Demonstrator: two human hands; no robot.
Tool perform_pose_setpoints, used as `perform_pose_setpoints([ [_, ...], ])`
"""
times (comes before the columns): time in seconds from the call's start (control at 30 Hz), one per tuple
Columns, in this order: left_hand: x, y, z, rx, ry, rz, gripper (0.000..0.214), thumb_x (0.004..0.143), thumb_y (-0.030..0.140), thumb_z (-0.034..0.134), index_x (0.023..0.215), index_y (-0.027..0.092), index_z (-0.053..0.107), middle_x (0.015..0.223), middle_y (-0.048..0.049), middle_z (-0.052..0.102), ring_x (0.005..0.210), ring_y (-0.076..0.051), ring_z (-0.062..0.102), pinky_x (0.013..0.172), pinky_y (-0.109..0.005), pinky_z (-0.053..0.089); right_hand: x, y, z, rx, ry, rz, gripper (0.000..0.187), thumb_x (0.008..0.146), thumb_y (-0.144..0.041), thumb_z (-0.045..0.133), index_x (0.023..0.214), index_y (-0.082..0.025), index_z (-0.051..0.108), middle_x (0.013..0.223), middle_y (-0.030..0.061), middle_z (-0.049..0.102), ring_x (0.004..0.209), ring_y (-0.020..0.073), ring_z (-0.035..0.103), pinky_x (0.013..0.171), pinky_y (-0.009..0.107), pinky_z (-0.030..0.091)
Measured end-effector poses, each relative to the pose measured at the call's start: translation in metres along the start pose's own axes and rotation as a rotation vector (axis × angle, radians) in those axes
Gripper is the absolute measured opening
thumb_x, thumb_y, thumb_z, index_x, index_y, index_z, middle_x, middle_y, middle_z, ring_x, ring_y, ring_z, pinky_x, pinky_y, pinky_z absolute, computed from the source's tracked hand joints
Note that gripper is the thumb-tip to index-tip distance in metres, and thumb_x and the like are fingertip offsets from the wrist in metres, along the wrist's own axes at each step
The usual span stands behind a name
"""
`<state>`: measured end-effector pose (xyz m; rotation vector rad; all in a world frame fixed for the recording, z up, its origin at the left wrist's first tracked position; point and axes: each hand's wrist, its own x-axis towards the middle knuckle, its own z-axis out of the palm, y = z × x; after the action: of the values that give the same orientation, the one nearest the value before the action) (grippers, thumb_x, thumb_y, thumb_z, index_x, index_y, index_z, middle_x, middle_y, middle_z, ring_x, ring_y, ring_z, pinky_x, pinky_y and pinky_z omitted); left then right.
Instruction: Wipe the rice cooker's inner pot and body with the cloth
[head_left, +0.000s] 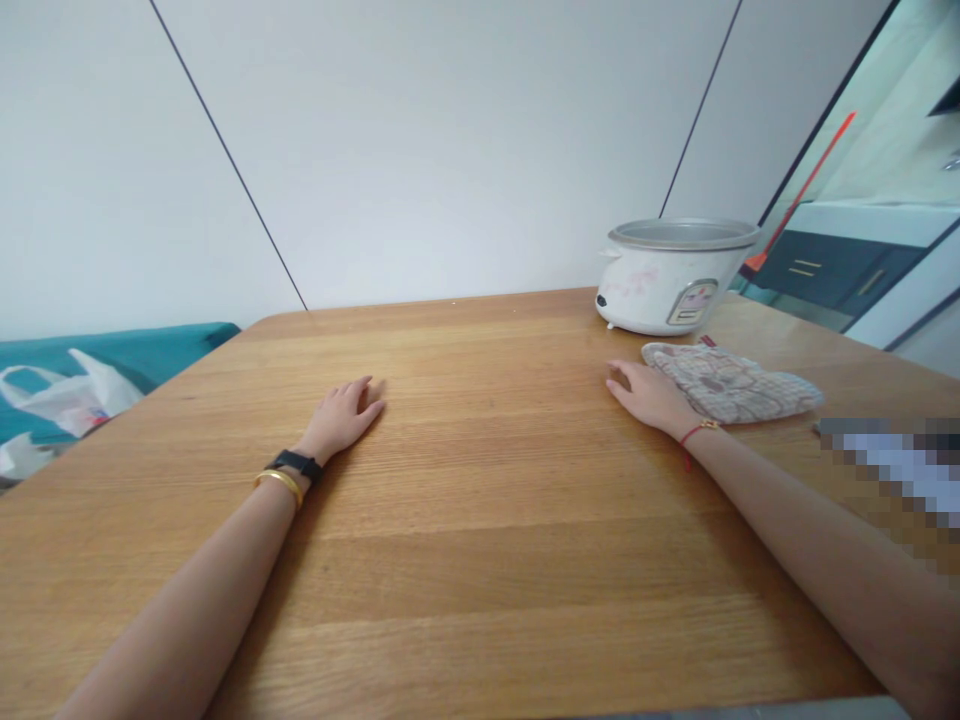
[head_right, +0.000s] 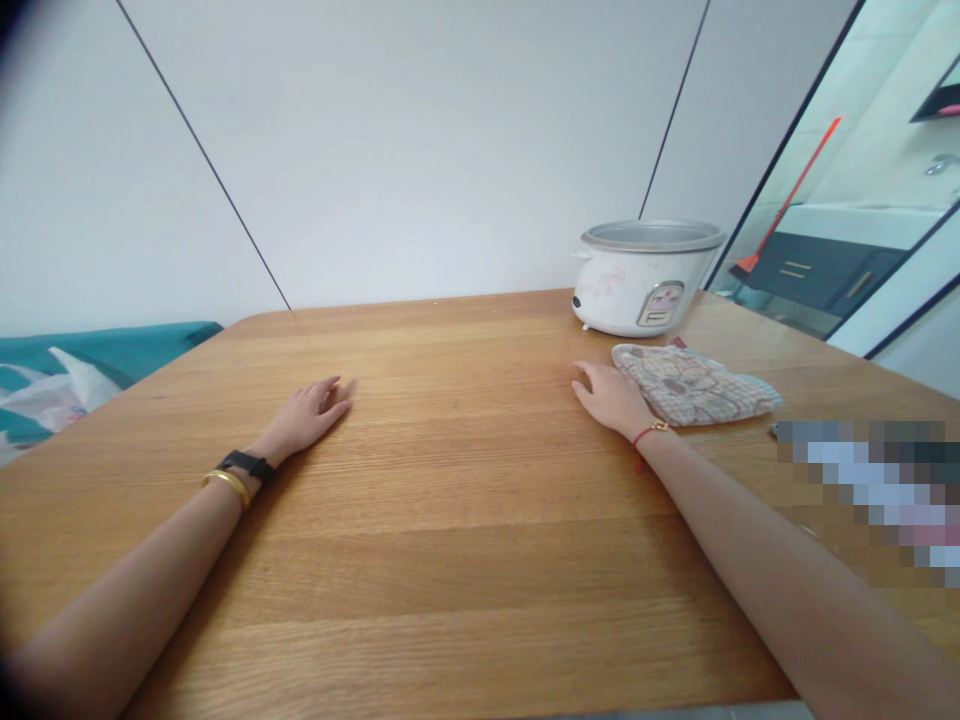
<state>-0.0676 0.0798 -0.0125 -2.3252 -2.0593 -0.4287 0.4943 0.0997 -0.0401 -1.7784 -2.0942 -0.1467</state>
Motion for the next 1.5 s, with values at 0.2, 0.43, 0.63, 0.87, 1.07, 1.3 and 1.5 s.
perform_pose_setpoints([
  [0.2,-0.0024,0.0024,-0.0004,-0.008,-0.018,0.025,0.071,0.097,0.061,0.036,0.135,0.007,0.064,0.138,-0.0223,0.065,0.131,-0.038,0.059,0.117,-0.052,0.042,-0.0010,-0.0022,-0.0014,0.039,0.014,0.015,0.052,0.100,-0.033,0.049,0.147,-0.010,0.056,0.137,0.0201,0.069,0.127,0.0348,0.066,0.112,0.052,0.050],
  [0.43,-0.0053,0.0036,-0.0005,-0.029,-0.015,-0.028,0.075,0.097,0.060,0.038,0.146,0.004,0.052,0.140,-0.0247,0.065,0.132,-0.038,0.061,0.116,-0.050,0.044,-0.0007,-0.0024,-0.0017,0.043,0.010,0.019,0.055,0.100,-0.033,0.049,0.148,-0.007,0.055,0.137,0.0202,0.069,0.127,0.0350,0.065,0.112,0.052,0.049],
  [0.63,-0.0060,0.0045,-0.0016,-0.038,-0.019,-0.037,0.077,0.096,0.060,0.039,0.148,0.004,0.050,0.144,-0.0245,0.063,0.135,-0.038,0.059,0.117,-0.049,0.043,0.0004,-0.0008,-0.0008,0.003,-0.019,-0.059,0.042,0.102,-0.031,0.042,0.125,-0.013,0.072,0.136,0.0181,0.070,0.126,0.0337,0.065,0.112,0.051,0.050],
  [0.87,-0.0050,0.0036,-0.0013,-0.038,-0.020,-0.029,0.077,0.096,0.061,0.038,0.147,0.005,0.052,0.144,-0.0248,0.063,0.135,-0.038,0.059,0.118,-0.049,0.042,-0.0003,-0.0030,-0.0005,0.021,0.033,0.077,0.035,0.099,-0.036,0.052,0.121,-0.014,0.069,0.124,0.0187,0.074,0.115,0.0338,0.070,0.104,0.050,0.054],
  [1.07,-0.0046,0.0016,0.0007,-0.072,-0.011,-0.037,0.080,0.095,0.060,0.042,0.151,0.004,0.047,0.146,-0.0246,0.062,0.137,-0.038,0.058,0.119,-0.049,0.041,-0.0005,-0.0024,-0.0007,0.012,0.024,0.072,0.036,0.099,-0.037,0.053,0.123,-0.014,0.066,0.127,0.0181,0.073,0.118,0.0339,0.069,0.105,0.049,0.053],
  [1.3,-0.0044,-0.0006,0.0035,-0.103,0.019,-0.026,0.093,0.095,0.060,0.043,0.165,0.001,0.023,0.151,-0.0243,0.058,0.139,-0.039,0.056,0.120,-0.051,0.040,-0.0003,-0.0029,-0.0012,0.018,0.000,0.044,0.039,0.101,-0.033,0.049,0.126,-0.011,0.067,0.130,0.0187,0.072,0.120,0.0348,0.068,0.108,0.051,0.052],
  [1.5,-0.0015,-0.0038,0.0044,-0.014,-0.016,0.016,0.072,0.097,0.062,0.036,0.141,0.010,0.060,0.147,-0.0202,0.062,0.139,-0.036,0.056,0.122,-0.049,0.039,0.0004,-0.0003,0.0015,0.002,0.010,0.011,0.038,0.102,-0.034,0.047,0.127,-0.015,0.068,0.131,0.0163,0.072,0.121,0.0337,0.068,0.109,0.050,0.052],
])
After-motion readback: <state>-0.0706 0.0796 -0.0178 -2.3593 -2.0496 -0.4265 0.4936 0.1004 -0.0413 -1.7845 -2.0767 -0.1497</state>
